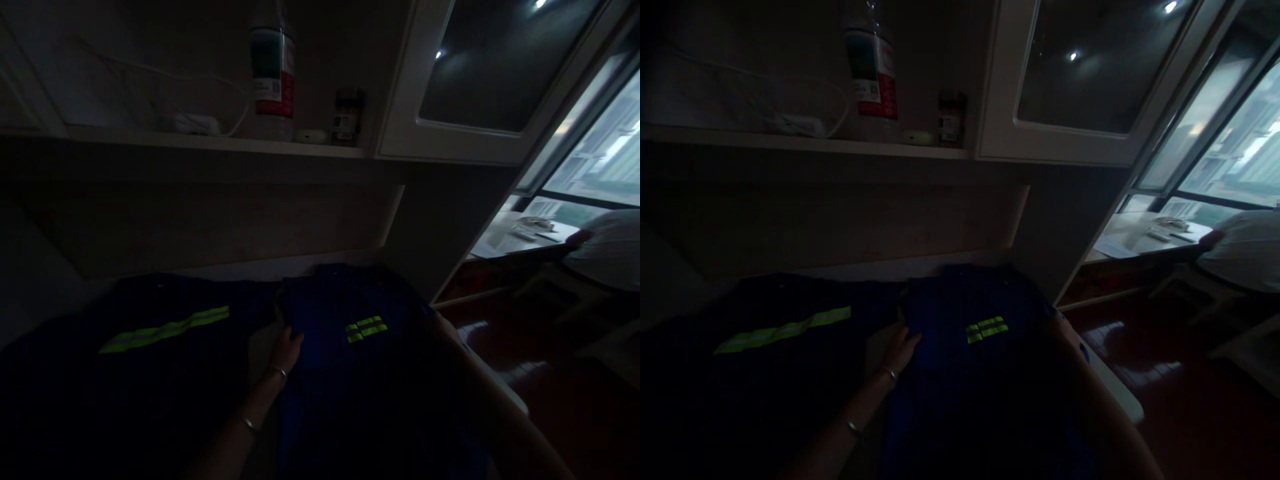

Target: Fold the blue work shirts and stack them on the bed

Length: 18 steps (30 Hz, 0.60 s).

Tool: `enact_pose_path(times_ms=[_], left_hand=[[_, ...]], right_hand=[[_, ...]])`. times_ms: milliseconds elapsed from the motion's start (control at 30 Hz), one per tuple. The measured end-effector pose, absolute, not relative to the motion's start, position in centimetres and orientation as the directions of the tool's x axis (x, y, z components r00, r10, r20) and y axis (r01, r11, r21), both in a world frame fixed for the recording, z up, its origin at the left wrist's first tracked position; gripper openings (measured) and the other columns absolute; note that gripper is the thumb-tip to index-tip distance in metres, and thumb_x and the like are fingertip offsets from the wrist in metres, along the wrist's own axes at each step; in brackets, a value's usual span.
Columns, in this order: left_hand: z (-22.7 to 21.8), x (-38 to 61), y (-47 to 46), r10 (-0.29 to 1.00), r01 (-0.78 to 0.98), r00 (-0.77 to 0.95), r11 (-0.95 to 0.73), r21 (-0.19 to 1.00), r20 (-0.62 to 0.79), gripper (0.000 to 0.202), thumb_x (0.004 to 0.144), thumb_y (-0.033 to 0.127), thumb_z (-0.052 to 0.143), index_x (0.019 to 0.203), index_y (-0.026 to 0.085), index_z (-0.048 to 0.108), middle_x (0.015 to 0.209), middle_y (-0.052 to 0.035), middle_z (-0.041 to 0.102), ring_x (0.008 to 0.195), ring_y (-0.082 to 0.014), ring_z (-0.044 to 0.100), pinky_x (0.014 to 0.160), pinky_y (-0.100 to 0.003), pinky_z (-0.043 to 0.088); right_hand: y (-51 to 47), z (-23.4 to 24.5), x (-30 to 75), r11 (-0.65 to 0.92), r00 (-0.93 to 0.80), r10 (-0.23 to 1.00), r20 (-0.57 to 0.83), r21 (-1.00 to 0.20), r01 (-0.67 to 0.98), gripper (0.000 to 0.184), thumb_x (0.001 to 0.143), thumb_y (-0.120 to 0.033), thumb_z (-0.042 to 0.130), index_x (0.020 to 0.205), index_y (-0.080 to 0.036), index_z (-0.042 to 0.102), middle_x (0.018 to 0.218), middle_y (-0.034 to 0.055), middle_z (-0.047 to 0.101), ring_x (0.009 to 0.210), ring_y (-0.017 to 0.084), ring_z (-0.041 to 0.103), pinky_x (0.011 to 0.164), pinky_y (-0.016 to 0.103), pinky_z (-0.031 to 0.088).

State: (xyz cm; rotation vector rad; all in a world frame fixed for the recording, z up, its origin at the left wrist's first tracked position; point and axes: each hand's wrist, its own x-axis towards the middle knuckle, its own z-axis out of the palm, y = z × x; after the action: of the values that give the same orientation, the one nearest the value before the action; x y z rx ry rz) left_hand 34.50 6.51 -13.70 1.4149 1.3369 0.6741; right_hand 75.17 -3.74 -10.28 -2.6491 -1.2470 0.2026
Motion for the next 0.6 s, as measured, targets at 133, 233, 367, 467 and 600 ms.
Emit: enact_pose_path(times_ms=[133,233,367,467,600], left_hand=[[-9.5,33.5,4.4,0.953,0.314,0.244,0.096,0.944,-0.178,0.024,0.083,0.037,0.054,0.091,0.019,0.066,0.102,-0.0082,0.074,0.098,-0.0236,0.067,0.089,-0.032,0.05],[-5.9,29.1,2.1,0.924,0.091,0.292,0.231,0.969,-0.248,0.041,0.078,0.045,0.06,0.11,0.021,0.065,0.105,-0.0049,0.074,0.1,-0.026,0.068,0.086,-0.036,0.053],[-5.5,22.0,0.4,0.839,-0.052,0.228,0.518,0.854,-0.495,0.059,0.069,0.049,0.071,0.122,0.025,0.062,0.11,-0.0052,0.074,0.101,-0.0295,0.069,0.087,-0.043,0.056],[-9.0,20.4,0.2,0.757,-0.051,0.203,0.642,0.765,-0.622,0.053,0.071,0.054,0.069,0.112,0.019,0.067,0.107,-0.0103,0.074,0.102,-0.0316,0.069,0.087,-0.044,0.057],[-12.5,21.8,-0.7,0.784,-0.039,0.188,0.608,0.793,-0.592,0.061,0.067,0.039,0.076,0.121,0.016,0.061,0.115,-0.0135,0.071,0.101,-0.0314,0.069,0.088,-0.045,0.057]], right_hand=[[-4.2,-9.1,76.5,-0.647,0.659,0.749,-0.07,-0.289,0.705,0.036,0.079,-0.044,0.051,0.1,-0.027,0.074,0.092,0.0131,0.074,0.089,0.032,0.069,0.074,0.038,0.052],[-6.1,-7.5,77.5,-0.527,0.584,0.811,-0.04,-0.486,0.697,0.041,0.081,-0.048,0.046,0.101,-0.023,0.074,0.105,0.0117,0.072,0.1,0.031,0.066,0.083,0.038,0.051],[-9.0,-6.8,77.0,-0.33,0.378,0.913,-0.154,-0.823,0.462,0.052,0.081,-0.054,0.049,0.119,-0.024,0.065,0.129,0.0113,0.063,0.109,0.03,0.063,0.083,0.038,0.054],[-8.2,-8.3,74.0,-0.421,0.288,0.899,-0.332,-0.835,0.353,0.056,0.08,-0.061,0.05,0.123,-0.026,0.062,0.129,0.012,0.062,0.102,0.028,0.066,0.08,0.039,0.055],[-4.2,-10.3,69.2,-0.455,0.229,0.883,-0.41,-0.628,0.631,0.037,0.067,-0.057,0.065,0.076,-0.021,0.071,0.085,0.0114,0.074,0.078,0.027,0.068,0.07,0.037,0.055]])
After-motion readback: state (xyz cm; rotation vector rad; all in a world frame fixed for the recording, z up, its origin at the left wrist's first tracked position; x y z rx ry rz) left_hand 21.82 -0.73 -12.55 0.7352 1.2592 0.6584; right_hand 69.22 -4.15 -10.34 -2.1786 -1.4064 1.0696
